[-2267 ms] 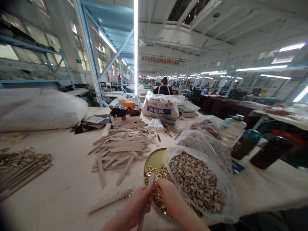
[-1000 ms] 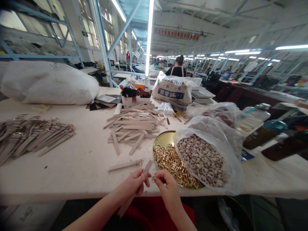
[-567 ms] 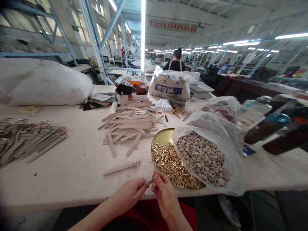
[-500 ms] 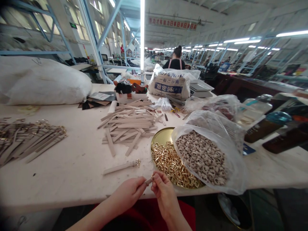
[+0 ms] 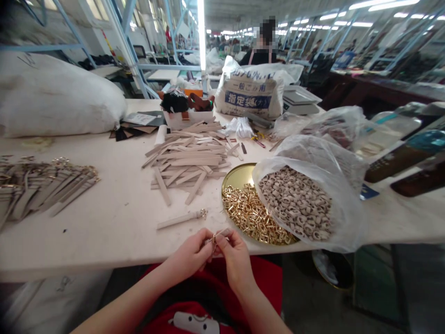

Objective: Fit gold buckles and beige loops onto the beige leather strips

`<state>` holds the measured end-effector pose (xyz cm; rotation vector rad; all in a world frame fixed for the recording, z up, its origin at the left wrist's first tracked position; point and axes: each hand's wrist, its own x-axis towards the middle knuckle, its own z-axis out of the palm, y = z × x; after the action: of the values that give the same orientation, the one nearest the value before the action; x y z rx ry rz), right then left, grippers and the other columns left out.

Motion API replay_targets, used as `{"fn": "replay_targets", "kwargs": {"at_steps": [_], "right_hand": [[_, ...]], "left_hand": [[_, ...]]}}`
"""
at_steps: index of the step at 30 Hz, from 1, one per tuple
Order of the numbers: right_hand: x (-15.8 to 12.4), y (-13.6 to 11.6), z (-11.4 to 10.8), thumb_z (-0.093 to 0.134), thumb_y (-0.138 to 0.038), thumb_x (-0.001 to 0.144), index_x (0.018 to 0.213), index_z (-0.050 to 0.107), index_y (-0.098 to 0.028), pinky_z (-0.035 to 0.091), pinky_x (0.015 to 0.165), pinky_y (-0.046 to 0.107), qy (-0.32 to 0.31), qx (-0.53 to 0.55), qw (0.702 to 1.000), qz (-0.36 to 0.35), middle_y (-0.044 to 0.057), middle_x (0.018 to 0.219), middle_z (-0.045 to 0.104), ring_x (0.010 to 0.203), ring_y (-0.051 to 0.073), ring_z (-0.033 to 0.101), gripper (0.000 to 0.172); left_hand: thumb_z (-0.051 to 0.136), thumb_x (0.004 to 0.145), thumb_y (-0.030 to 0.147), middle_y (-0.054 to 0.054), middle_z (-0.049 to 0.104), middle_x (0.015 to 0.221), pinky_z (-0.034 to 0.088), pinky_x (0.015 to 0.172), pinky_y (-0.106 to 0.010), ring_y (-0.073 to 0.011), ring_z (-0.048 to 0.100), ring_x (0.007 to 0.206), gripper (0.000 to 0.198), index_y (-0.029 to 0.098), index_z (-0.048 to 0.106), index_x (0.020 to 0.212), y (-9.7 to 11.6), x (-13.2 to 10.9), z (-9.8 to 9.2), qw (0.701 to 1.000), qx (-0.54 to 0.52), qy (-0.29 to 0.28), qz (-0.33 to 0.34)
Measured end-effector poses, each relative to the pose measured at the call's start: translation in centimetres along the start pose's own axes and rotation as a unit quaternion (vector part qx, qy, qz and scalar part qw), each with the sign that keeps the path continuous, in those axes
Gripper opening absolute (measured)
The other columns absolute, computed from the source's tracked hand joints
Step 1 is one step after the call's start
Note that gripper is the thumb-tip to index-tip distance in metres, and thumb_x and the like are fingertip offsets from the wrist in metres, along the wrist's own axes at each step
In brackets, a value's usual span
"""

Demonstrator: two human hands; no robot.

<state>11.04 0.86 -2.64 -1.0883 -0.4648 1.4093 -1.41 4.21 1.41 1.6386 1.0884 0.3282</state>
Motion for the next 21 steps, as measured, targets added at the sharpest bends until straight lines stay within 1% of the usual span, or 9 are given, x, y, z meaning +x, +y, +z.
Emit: {"fn": "replay_targets", "kwargs": {"at_steps": [1, 3, 5, 7, 11, 13, 16, 18, 21], "right_hand": [[-0.1, -0.1, 0.0, 0.071, -0.031, 0.065, 0.071, 0.058, -0.018, 0.043, 0.049, 0.019, 0.010, 0.011, 1.000, -0.004, -0.005, 0.061, 0.056, 0.052, 0.007, 0.049, 0.020], [-0.2, -0.3, 0.1, 0.072, -0.030, 0.064, 0.069, 0.055, -0.019, 0.041, 0.047, 0.018, 0.035, 0.037, 0.999, -0.010, -0.006, 0.059, 0.054, 0.049, 0.005, 0.045, 0.021], [-0.4, -0.3, 0.2, 0.073, -0.030, 0.063, 0.068, 0.053, -0.019, 0.039, 0.046, 0.017, 0.051, 0.051, 0.997, -0.014, -0.007, 0.058, 0.052, 0.048, 0.005, 0.043, 0.023], [-0.8, -0.1, 0.4, 0.071, -0.031, 0.064, 0.069, 0.051, -0.020, 0.039, 0.045, 0.018, 0.043, 0.044, 0.998, -0.010, -0.007, 0.058, 0.052, 0.048, 0.006, 0.043, 0.024], [-2.0, 0.8, 0.5, 0.067, -0.035, 0.069, 0.073, 0.049, -0.020, 0.038, 0.047, 0.021, 0.017, 0.001, 1.000, -0.017, -0.005, 0.063, 0.054, 0.052, 0.008, 0.047, 0.023], [-2.4, 1.2, 0.4, 0.064, -0.037, 0.072, 0.078, 0.051, -0.020, 0.040, 0.051, 0.022, 0.005, -0.025, 0.999, -0.022, -0.004, 0.066, 0.055, 0.055, 0.009, 0.048, 0.022], [-2.5, 1.3, 0.2, 0.061, -0.039, 0.074, 0.084, 0.052, -0.021, 0.042, 0.055, 0.023, -0.012, -0.040, 0.999, -0.012, -0.003, 0.070, 0.056, 0.059, 0.010, 0.049, 0.022], [-2.4, 1.1, -0.1, 0.061, -0.039, 0.074, 0.082, 0.052, -0.021, 0.042, 0.056, 0.024, -0.009, -0.033, 0.999, -0.011, -0.003, 0.071, 0.056, 0.060, 0.011, 0.049, 0.022], [-2.2, 0.6, -0.3, 0.063, -0.039, 0.073, 0.081, 0.054, -0.021, 0.043, 0.059, 0.025, 0.002, -0.039, 0.999, -0.016, -0.003, 0.073, 0.056, 0.063, 0.011, 0.050, 0.022]], "left_hand": [[0.032, 0.085, 0.032, 0.002, 0.056, 0.065, 0.037, 0.050, -0.021, -0.0100, 0.050, 0.050, 0.019, 0.018, 0.045, 0.082, 0.0, -0.1, 0.0, 0.999, -0.039, -0.020, -0.013], [0.034, 0.085, 0.034, 0.004, 0.053, 0.058, 0.035, 0.047, -0.020, -0.0085, 0.047, 0.046, 0.021, 0.017, 0.045, 0.081, -0.2, -0.4, 0.1, 0.996, -0.078, -0.045, -0.025], [0.036, 0.084, 0.038, 0.005, 0.051, 0.055, 0.033, 0.044, -0.019, -0.0073, 0.043, 0.042, 0.023, 0.017, 0.046, 0.080, -0.5, -0.6, 0.3, 0.994, -0.098, -0.042, -0.024], [0.038, 0.084, 0.040, 0.005, 0.052, 0.058, 0.031, 0.043, -0.019, -0.0063, 0.040, 0.041, 0.025, 0.017, 0.047, 0.079, -0.8, -0.7, 0.7, 0.992, -0.125, -0.027, -0.021], [0.045, 0.081, 0.038, 0.002, 0.055, 0.063, 0.037, 0.054, -0.020, -0.0085, 0.048, 0.055, 0.024, 0.016, 0.049, 0.075, -1.4, -0.7, 1.3, 0.988, -0.151, 0.010, 0.012], [0.045, 0.081, 0.038, 0.002, 0.055, 0.062, 0.038, 0.056, -0.021, -0.0093, 0.049, 0.058, 0.023, 0.016, 0.048, 0.075, -1.6, -0.8, 1.4, 0.986, -0.168, 0.010, 0.016], [0.044, 0.082, 0.040, 0.003, 0.053, 0.061, 0.037, 0.050, -0.020, -0.0078, 0.047, 0.052, 0.024, 0.016, 0.047, 0.076, -1.8, -1.2, 1.4, 0.986, -0.169, 0.001, 0.003], [0.043, 0.082, 0.041, 0.003, 0.053, 0.062, 0.034, 0.045, -0.019, -0.0065, 0.044, 0.046, 0.025, 0.016, 0.047, 0.079, -1.8, -1.5, 1.3, 0.989, -0.147, -0.014, -0.010], [0.041, 0.083, 0.041, 0.003, 0.056, 0.064, 0.034, 0.043, -0.018, -0.0060, 0.046, 0.044, 0.025, 0.017, 0.046, 0.082, -1.7, -2.0, 1.2, 0.990, -0.138, -0.032, -0.021]]}}
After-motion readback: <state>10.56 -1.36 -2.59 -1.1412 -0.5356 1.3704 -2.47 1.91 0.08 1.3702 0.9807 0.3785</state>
